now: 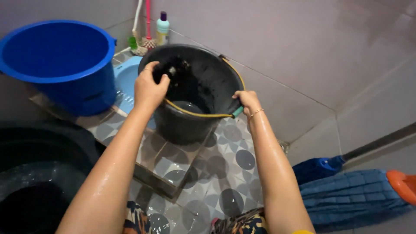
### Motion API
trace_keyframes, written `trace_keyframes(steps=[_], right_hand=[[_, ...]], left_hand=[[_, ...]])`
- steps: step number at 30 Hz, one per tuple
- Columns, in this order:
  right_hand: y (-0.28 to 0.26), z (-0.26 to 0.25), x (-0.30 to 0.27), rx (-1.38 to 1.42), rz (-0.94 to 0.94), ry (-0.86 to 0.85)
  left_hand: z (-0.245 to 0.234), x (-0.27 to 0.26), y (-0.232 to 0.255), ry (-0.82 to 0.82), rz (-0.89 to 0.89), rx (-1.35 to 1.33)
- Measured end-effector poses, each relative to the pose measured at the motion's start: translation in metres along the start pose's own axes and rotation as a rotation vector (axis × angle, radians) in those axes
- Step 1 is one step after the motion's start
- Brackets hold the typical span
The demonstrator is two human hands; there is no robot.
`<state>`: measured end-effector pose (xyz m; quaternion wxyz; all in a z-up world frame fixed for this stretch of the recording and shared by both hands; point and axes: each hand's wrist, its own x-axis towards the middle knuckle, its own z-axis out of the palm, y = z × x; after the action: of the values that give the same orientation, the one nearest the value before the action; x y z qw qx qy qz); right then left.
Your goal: Clean a black bucket and the bathroom floor using a brush and water.
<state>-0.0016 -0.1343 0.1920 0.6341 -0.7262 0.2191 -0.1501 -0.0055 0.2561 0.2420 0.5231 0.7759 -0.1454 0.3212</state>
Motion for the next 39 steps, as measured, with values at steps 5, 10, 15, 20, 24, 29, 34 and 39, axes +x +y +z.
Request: trace_keyframes(steps=[5, 10, 15, 20, 24, 29, 34, 39], right_hand=[[-0.034, -0.003, -0.041, -0.323, -0.020, -0.102], [-0.079, 0.014, -0.104, -1.254, -0.493, 0.137], [-0.069, 0.084, -0.139, -0.561, -0.930, -0.787], [-0.064, 0.107, -0.121, -0.244, -0.371, -0.634], [-0.077, 0.086, -0.109, -0.028, -0.308, -0.552], [-0.066, 0.074, -0.092, 0.334, 0.025, -0.628], [-0.048, 0.056, -0.061, 0.436, -0.068, -0.685], [-0.078, 0.038, -0.097, 0.058, -0.299, -0.438]], left_hand=[[0.008, -0.009, -0.007, -0.161, -0.029, 0.056], [0.009, -0.010, 0.006, -0.357, 0.046, 0.049], [0.014, -0.008, 0.005, -0.520, 0.134, -0.058], [0.001, 0.002, -0.001, -0.325, 0.113, -0.045], [0.028, 0.012, -0.112, 0.278, 0.003, 0.438], [0.019, 0.011, -0.083, -0.036, -0.624, -0.157], [0.045, 0.014, -0.066, 0.010, -0.530, -0.360], [0.018, 0.020, -0.007, -0.149, -0.010, -0.267]])
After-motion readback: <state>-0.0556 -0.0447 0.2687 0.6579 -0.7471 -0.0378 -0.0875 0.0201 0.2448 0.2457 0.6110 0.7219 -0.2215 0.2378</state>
